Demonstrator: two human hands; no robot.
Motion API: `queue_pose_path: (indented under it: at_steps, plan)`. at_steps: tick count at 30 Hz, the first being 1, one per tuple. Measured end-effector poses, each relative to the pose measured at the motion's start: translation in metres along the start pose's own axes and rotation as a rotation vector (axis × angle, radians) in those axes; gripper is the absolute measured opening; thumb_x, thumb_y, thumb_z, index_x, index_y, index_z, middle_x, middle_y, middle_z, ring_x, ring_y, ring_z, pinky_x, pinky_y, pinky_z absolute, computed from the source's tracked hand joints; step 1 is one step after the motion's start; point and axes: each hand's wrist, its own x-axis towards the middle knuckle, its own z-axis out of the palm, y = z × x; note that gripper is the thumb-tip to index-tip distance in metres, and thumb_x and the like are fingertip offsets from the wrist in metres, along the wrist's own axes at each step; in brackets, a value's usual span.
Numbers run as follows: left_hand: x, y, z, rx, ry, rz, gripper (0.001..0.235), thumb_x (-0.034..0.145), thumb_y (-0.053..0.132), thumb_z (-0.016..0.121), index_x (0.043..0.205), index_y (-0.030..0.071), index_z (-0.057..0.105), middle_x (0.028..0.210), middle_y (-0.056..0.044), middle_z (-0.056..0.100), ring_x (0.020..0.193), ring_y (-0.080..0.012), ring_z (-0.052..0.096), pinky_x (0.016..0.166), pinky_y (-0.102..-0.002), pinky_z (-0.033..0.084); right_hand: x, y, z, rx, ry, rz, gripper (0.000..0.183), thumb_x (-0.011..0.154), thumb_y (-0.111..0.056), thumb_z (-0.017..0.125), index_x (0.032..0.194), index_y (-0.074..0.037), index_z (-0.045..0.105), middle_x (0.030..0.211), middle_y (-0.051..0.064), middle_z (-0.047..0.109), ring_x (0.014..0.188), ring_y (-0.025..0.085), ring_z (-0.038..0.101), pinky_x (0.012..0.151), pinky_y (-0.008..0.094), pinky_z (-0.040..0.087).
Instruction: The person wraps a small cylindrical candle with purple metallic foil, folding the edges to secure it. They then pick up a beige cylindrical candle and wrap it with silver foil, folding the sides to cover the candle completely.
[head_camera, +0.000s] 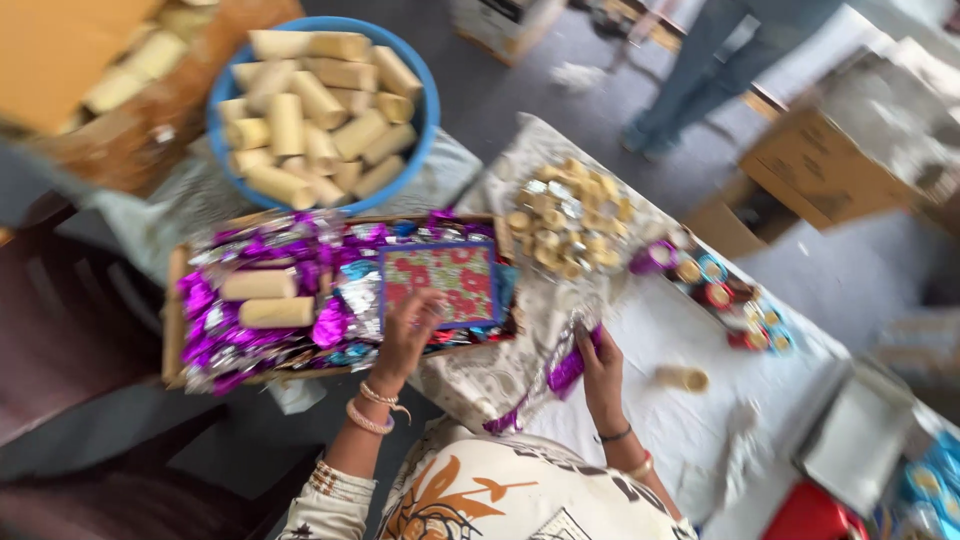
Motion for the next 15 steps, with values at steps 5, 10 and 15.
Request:
queue_pose_path:
  at_steps: [5,10,15]
  plan:
    - [0.002,0.028,0.110,-0.153,-0.556,-0.159,0.070,0.095,0.052,0.062,0.150,0.015,0.042,0.145,-0.010,0.051,0.128,-0.0225,0.055,0.103,-0.037,0.052,-0.008,-0.003,-0.042,-0.048,0.202,0.000,0.017,0.102,-0.014,0.064,0.107,0.001,0.070,0.085,-0.005,0.063,0.074,0.003,0.051,0.065,0.022,0.044]
    - [-0.012,0.036,0.188,0.060,-0.802,-0.097,0.086,0.082,0.033,0.074,0.153,0.017,0.029,0.153,-0.015,0.042,0.126,-0.0307,0.054,0.100,-0.043,0.049,-0.025,0.025,-0.097,-0.099,0.391,-0.019,0.016,0.102,-0.014,0.066,0.105,0.002,0.069,0.083,-0.003,0.062,0.072,0.004,0.050,0.063,0.022,0.043]
    - [-0.009,-0.024,0.225,0.328,-0.806,-0.182,0.056,0.086,0.005,0.062,0.141,0.015,0.057,0.093,-0.014,0.073,0.081,-0.0249,0.072,0.079,-0.036,0.057,-0.045,0.031,-0.140,0.158,0.518,0.082,0.017,0.099,-0.014,0.067,0.110,-0.001,0.071,0.090,-0.003,0.068,0.076,0.004,0.056,0.066,0.021,0.047]
